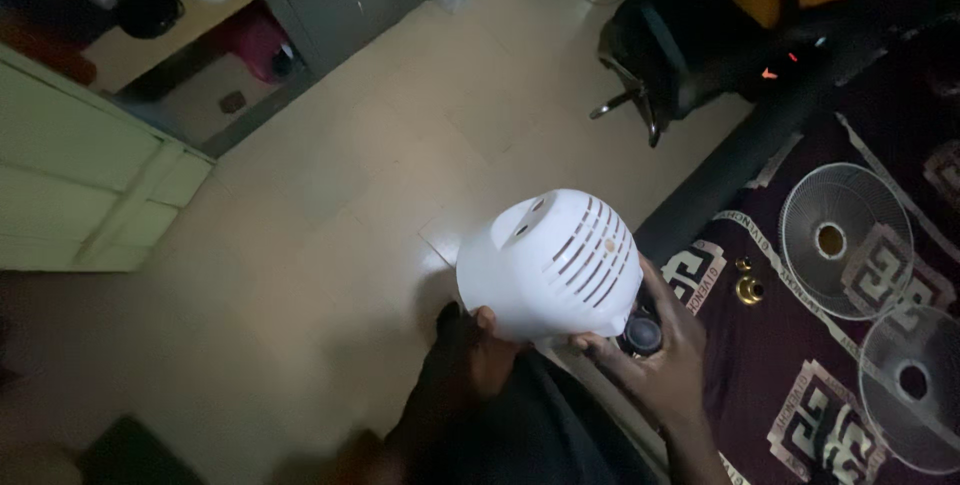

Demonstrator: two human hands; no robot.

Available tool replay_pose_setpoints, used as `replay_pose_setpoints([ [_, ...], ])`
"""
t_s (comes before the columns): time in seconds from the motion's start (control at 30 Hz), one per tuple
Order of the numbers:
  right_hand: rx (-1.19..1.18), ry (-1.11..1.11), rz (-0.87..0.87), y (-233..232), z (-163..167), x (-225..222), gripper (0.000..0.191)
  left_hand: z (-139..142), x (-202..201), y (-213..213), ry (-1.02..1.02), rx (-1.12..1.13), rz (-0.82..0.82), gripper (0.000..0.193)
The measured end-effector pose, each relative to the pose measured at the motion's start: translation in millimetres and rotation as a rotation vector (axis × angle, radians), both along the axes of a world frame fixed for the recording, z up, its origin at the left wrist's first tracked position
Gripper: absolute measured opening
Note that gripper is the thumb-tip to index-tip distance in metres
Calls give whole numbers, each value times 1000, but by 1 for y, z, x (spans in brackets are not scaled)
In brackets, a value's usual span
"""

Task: The person works on a small electric fan on a bed, using a screwdriver to unscrew the white plastic fan cover and separate it from the motor base. They handle the cover and motor housing, align the cover back onto the base, and press the parts together by hand.

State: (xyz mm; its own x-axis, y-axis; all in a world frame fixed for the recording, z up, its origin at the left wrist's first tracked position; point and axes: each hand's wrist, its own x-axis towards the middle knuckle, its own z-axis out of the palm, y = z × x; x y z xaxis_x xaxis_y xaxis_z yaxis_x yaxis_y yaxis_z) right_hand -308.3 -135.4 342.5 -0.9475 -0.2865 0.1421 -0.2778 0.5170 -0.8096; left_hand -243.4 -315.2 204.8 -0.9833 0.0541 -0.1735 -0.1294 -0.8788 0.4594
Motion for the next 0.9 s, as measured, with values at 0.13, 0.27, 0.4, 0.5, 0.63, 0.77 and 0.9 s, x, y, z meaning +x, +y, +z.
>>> replay_pose_setpoints([
  [0.13,19,-60,-33,3,-4,0,95,4,0,0,-19,0,-17,98],
  [0.27,4,-22,0,6,-7,-2,92,13,-8,6,-143,40,37,99],
  [0.4,52,-128,-67,7,-9,-1,89,22,-1,-4,-54,50,-18,100],
  [0.5,10,-163,-81,8,-9,-3,91,23,-3,-3,-82,58,1,98],
  [0.63,52,-4,1,12,-12,-5,93,25,-9,4,-218,-53,-25,95],
  [0.77,40,-112,-60,16,-20,-2,95,37,-5,0,-48,34,12,103],
  [0.9,-98,-300,-131,19,-22,2,95,44,-6,-1,-90,-21,-25,108],
])
